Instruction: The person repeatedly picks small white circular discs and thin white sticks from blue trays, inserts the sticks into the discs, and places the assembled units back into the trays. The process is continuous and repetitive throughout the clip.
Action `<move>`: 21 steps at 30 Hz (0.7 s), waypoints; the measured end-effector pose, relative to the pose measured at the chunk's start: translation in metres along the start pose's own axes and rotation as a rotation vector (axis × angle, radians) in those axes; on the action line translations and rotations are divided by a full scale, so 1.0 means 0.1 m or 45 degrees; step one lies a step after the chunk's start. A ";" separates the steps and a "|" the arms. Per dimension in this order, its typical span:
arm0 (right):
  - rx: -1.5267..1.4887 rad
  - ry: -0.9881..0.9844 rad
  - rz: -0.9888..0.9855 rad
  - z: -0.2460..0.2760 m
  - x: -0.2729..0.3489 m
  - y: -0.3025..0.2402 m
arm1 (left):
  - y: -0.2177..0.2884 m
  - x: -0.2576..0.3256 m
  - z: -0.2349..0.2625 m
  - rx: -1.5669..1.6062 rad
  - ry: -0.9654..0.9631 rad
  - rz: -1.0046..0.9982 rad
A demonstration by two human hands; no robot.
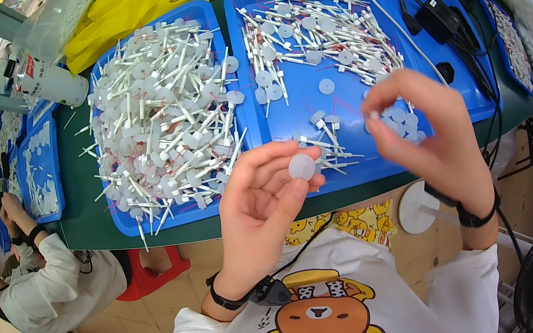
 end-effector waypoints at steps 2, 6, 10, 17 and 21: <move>-0.151 -0.056 0.074 -0.05 0.13 -0.16 | 0.00 0.00 -0.01 0.085 -0.005 -0.008; -0.097 -0.087 0.141 -0.13 0.33 -0.31 | -0.01 0.02 -0.07 0.166 -0.102 -0.005; -0.006 -0.105 0.222 -0.16 0.37 -0.41 | 0.04 0.02 -0.16 0.193 -0.188 -0.061; 0.093 -0.033 0.310 -0.16 0.40 -0.44 | 0.02 0.05 -0.20 0.267 -0.223 -0.081; 0.231 -0.060 0.324 -0.16 0.43 -0.47 | 0.01 0.05 -0.19 0.217 -0.195 -0.096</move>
Point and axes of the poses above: each hand's wrist, its own x-axis away from the middle knuckle, its own z-axis out of the back of the hand, y = z × x, the point moved 10 cm from there along -x, towards the middle knuckle
